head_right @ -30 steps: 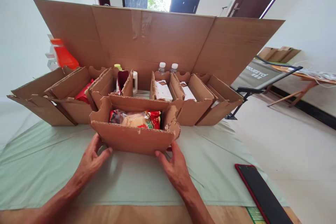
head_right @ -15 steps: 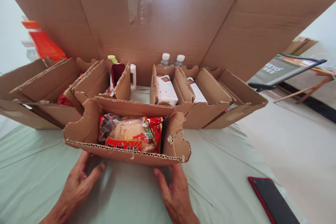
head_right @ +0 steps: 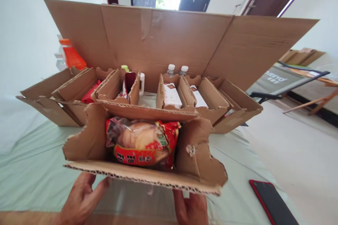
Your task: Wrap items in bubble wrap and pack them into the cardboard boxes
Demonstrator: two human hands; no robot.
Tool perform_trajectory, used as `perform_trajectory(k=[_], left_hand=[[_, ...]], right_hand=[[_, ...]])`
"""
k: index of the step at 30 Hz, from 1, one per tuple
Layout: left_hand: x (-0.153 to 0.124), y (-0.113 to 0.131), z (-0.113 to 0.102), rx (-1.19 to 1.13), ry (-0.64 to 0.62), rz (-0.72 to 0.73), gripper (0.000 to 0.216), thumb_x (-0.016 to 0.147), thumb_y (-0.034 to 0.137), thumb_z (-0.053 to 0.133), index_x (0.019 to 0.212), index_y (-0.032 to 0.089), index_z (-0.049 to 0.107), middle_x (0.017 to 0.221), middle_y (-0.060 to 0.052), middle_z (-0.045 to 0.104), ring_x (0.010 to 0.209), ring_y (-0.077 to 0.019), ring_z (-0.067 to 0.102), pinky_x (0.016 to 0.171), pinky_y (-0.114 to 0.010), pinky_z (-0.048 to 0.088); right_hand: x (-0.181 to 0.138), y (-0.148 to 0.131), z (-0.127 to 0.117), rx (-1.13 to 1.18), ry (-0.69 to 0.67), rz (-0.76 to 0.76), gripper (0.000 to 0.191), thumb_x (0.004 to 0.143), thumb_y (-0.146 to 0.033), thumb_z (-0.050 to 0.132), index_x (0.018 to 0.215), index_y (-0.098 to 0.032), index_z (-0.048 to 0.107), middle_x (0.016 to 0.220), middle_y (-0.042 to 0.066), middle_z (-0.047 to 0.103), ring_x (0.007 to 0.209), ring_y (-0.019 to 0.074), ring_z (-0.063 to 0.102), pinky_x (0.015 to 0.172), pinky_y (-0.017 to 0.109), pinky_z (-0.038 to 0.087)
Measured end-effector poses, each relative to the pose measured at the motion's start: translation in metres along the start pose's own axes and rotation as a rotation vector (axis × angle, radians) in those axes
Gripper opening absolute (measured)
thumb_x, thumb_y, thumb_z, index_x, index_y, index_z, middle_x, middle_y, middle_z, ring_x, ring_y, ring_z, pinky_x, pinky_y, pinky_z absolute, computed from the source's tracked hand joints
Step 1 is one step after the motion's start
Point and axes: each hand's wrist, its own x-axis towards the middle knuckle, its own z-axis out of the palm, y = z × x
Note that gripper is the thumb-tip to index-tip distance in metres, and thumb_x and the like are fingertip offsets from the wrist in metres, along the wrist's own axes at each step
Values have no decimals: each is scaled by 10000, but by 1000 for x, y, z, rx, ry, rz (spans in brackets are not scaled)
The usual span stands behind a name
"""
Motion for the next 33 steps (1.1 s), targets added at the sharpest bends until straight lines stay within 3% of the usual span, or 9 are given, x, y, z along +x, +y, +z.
perform_trajectory(k=[2, 5, 10, 13, 16, 18, 21, 29, 33], left_hand=[[0, 3, 6, -17, -53, 2, 443, 879, 370, 643, 1294, 217, 633, 1198, -112, 716, 1187, -312, 651, 1044, -458, 531], [12, 8, 8, -51, -93, 18, 460, 864, 303, 612, 1313, 206, 594, 1263, -113, 690, 1199, -298, 646, 1011, -433, 544], [46, 4, 15, 28, -136, 61, 602, 836, 284, 586, 1422, 185, 494, 1425, -148, 591, 1248, -300, 599, 1039, -467, 504], [50, -7, 17, 93, -36, 41, 617, 847, 325, 601, 1438, 195, 477, 1351, -151, 613, 1157, -290, 624, 798, -371, 571], [47, -16, 17, 118, 19, 7, 511, 871, 343, 599, 1352, 188, 529, 1128, -113, 654, 876, -219, 645, 549, -272, 483], [46, -19, 18, 93, -2, 0, 440, 877, 343, 597, 1280, 170, 555, 988, -68, 643, 740, -175, 607, 565, -277, 487], [47, -19, 20, 36, -15, -14, 373, 888, 343, 594, 1218, 172, 563, 942, -44, 610, 766, -169, 607, 662, -298, 529], [46, -25, 26, -65, 11, -111, 581, 853, 309, 615, 1397, 204, 443, 1052, -82, 623, 928, -215, 633, 705, -316, 538], [45, -12, 20, -98, -15, -123, 676, 836, 283, 604, 1470, 211, 380, 1310, -154, 576, 943, -210, 636, 684, -320, 551]], right_hand=[[-3, 6, -6, 11, -35, 10, 203, 932, -460, 600, 952, -275, 681, 794, 60, 747, 618, 237, 682, 479, 309, 537], [11, 2, -2, 115, -78, 5, 237, 921, -448, 607, 1036, -245, 647, 951, 75, 769, 835, 258, 735, 618, 316, 592], [51, -7, 8, 114, -184, 71, 258, 886, -465, 543, 989, -236, 605, 877, 63, 758, 771, 251, 727, 534, 310, 544], [55, -1, 11, 111, -246, 91, 303, 879, -493, 526, 990, -227, 623, 895, 78, 767, 786, 267, 736, 591, 341, 566], [49, 7, 15, 109, -247, 91, 293, 893, -494, 533, 927, -224, 642, 866, 82, 767, 768, 269, 724, 661, 359, 575], [46, 10, 18, 100, -233, 83, 270, 902, -471, 539, 907, -224, 647, 854, 80, 765, 767, 268, 717, 707, 366, 578], [44, 13, 22, 105, -238, 71, 247, 906, -448, 547, 923, -223, 649, 870, 86, 769, 773, 267, 721, 713, 363, 586], [50, 22, 24, 49, -318, 69, 389, 883, -491, 529, 1103, -194, 651, 1027, 125, 791, 855, 284, 761, 660, 344, 604], [46, 41, 6, 29, -288, 56, 429, 858, -503, 608, 1186, -234, 670, 1081, 98, 787, 915, 303, 761, 678, 357, 616]])
